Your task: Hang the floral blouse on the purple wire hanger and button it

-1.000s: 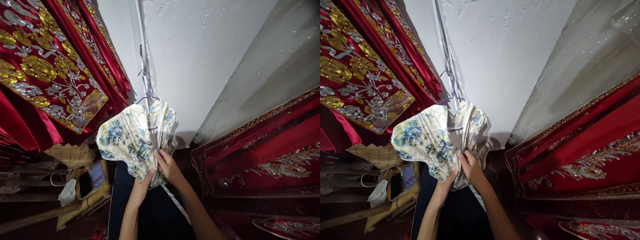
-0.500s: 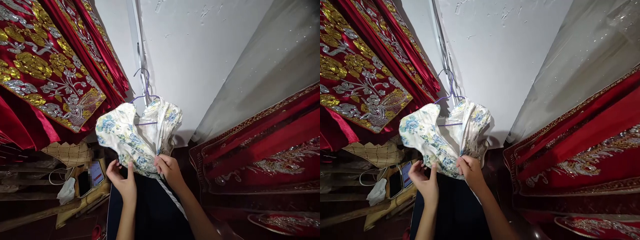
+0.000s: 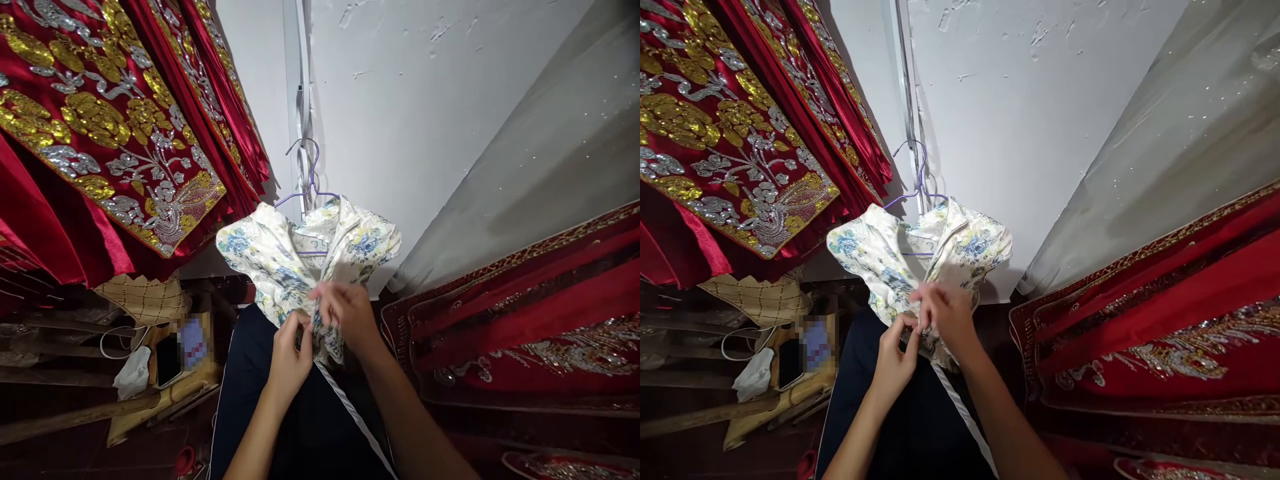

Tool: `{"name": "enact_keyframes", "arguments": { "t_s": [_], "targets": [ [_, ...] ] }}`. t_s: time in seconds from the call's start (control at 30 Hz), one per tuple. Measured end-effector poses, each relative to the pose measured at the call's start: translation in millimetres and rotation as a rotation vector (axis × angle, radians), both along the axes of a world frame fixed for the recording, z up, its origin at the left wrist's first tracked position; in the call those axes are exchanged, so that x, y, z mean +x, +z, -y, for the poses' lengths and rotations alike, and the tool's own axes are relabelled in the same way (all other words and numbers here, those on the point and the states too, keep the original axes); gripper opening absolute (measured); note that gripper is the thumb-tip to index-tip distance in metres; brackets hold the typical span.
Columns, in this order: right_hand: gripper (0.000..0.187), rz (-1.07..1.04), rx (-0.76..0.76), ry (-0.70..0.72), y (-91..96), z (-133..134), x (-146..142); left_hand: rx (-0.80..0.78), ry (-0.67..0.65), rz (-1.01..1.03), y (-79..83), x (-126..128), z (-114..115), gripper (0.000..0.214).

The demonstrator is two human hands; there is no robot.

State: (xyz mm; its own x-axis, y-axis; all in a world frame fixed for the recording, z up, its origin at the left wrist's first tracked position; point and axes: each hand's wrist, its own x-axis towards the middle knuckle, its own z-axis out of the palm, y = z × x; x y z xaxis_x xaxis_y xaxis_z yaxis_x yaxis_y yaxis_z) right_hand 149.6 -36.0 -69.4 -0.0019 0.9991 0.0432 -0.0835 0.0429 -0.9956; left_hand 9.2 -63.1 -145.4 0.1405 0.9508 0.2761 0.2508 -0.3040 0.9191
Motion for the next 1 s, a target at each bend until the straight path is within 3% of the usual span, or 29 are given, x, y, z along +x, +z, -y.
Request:
{"name": "enact_keyframes", "arguments": {
  "t_s": [0.07, 0.17, 0.27, 0.33, 0.4, 0.53, 0.63, 0.73, 0.83, 0.93, 1.0],
  "targets": [
    [0.03, -0.076, 0.072, -0.094, 31.8, -22, 3, 0.014, -0.014, -0.062, 0.0, 1, -5, 0.012],
    [0.03, -0.125, 0.122, -0.117, 68.6, -44, 1, -0.004, -0.019, -0.161, -7.5, 3, -17, 0.013],
    [0.032, -0.113, 0.154, -0.097, 78.4, -48, -4, -0.03, -0.052, -0.247, -11.6, 3, -29, 0.015],
    [0.031, -0.105, 0.172, -0.104, 74.4, -43, -7, -0.043, -0.066, -0.248, -3.2, 1, -35, 0.012],
    [0.031, -0.076, 0.209, -0.099, 70.3, -36, -7, -0.011, -0.055, -0.16, 17.5, -2, -40, 0.008],
    [0.03, 0.052, 0.257, -0.007, 77.1, -24, -6, 0.225, 0.062, 0.131, 81.2, -5, -49, 0.037],
    [0.03, 0.118, 0.324, -0.008, 84.0, -24, -8, 0.381, 0.058, 0.077, 119.8, -3, -61, 0.032],
    [0.031, 0.12, 0.401, -0.108, 73.2, -35, -10, 0.453, 0.046, -0.061, 137.7, 1, -72, 0.015],
    [0.031, 0.168, 0.381, -0.135, 43.6, -49, -7, 0.566, 0.161, -0.093, 144.1, -4, -77, 0.013],
    [0.03, 0.23, 0.268, -0.059, 10.4, -54, -1, 0.661, 0.409, 0.069, 142.5, -24, -80, 0.014],
    [0.03, 0.232, 0.213, -0.026, -6.1, -48, -1, 0.636, 0.54, 0.296, 131.9, -43, -82, 0.014]
  ]
}}
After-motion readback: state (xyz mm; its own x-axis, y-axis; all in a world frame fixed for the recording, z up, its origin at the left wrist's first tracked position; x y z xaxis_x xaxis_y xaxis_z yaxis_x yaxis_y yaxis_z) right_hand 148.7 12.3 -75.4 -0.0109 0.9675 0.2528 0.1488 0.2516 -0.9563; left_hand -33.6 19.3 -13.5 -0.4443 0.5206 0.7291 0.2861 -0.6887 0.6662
